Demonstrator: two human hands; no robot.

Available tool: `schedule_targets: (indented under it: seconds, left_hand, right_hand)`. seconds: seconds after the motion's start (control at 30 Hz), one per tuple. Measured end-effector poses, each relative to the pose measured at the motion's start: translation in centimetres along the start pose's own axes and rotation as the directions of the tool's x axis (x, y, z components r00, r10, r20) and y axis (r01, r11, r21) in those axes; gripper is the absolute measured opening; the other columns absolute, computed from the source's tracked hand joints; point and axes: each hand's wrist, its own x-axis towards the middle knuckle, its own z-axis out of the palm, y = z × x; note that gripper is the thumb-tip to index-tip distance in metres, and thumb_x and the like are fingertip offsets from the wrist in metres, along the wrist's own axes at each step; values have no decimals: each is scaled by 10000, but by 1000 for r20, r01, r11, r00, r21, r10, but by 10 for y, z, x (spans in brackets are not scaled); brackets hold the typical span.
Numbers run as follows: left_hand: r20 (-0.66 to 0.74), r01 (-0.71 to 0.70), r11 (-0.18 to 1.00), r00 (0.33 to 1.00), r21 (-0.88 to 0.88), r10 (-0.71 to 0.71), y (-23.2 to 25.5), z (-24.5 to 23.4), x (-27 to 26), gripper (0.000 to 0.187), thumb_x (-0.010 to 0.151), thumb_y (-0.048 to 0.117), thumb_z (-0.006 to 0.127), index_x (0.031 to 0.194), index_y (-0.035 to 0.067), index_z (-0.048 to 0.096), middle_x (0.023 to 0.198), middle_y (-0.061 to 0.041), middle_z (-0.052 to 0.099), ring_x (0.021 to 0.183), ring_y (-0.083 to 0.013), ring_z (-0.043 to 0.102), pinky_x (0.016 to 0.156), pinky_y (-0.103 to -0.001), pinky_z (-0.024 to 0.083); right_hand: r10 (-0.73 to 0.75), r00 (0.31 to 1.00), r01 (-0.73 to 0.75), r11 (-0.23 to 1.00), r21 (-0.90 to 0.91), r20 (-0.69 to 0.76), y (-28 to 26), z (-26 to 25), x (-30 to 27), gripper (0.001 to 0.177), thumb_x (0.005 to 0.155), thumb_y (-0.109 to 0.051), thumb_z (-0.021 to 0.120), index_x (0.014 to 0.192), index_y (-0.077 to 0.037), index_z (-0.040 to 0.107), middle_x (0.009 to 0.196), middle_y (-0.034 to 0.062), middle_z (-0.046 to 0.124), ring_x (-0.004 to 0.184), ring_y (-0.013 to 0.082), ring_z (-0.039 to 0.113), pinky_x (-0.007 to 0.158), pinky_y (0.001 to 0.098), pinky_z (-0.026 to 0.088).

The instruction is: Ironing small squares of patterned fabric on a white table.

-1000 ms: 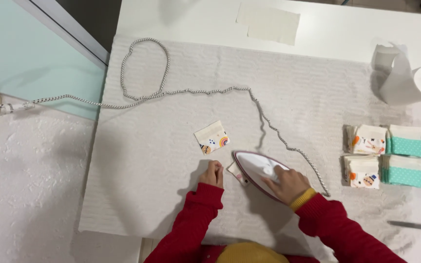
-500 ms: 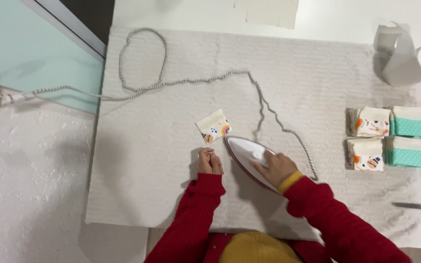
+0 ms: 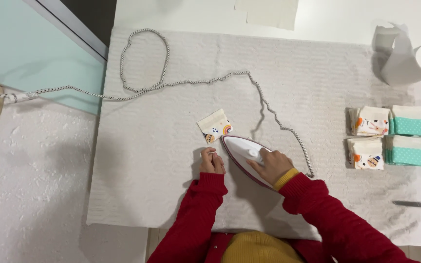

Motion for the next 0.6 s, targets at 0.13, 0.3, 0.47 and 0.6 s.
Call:
schedule_targets:
  seconds: [0.13, 0.3, 0.47, 0.6]
  left_hand:
    - [-2, -60, 998, 998, -35, 60, -9, 2, 0, 128, 1079, 137, 426, 1182, 62, 437, 642, -30, 572, 452, -88, 518, 428, -279, 438]
    - [12, 72, 991, 997, -113, -71, -5, 2, 0, 128, 1073, 132, 419, 1179, 62, 435, 651, -32, 563, 437, -91, 470, 408, -283, 414]
    - [5, 5, 998, 1000, -67, -5, -8, 0, 1, 129, 1072, 134, 415, 1167, 52, 445, 639, -37, 561, 432, -93, 494, 411, -280, 421]
    - [32, 8, 995, 999, -103, -5, 3, -1, -1, 129, 1081, 141, 409, 1171, 50, 430, 660, -29, 552, 448, -88, 491, 424, -272, 429]
  right_hand:
    - [-13, 1000, 13, 1000, 0, -8, 6, 1, -8, 686, 969, -629, 480, 1131, 17, 646, 738, 204, 731, 598, 287, 755, 534, 456, 647]
    - [-14, 1000, 14, 999, 36, -9, 0, 5, 3, 681, 981, -623, 472, 1129, 15, 656, 748, 191, 746, 607, 280, 756, 551, 454, 639]
    - [-5, 1000, 5, 1000, 0, -13, 11, 5, -12, 684, 972, -618, 477, 1165, 18, 638, 777, 211, 751, 609, 283, 764, 555, 451, 652]
    - [-26, 991, 27, 1000, 9, -134, 1, 5, -4, 667, 961, -637, 509, 1077, -4, 686, 744, 216, 757, 660, 330, 745, 642, 482, 623]
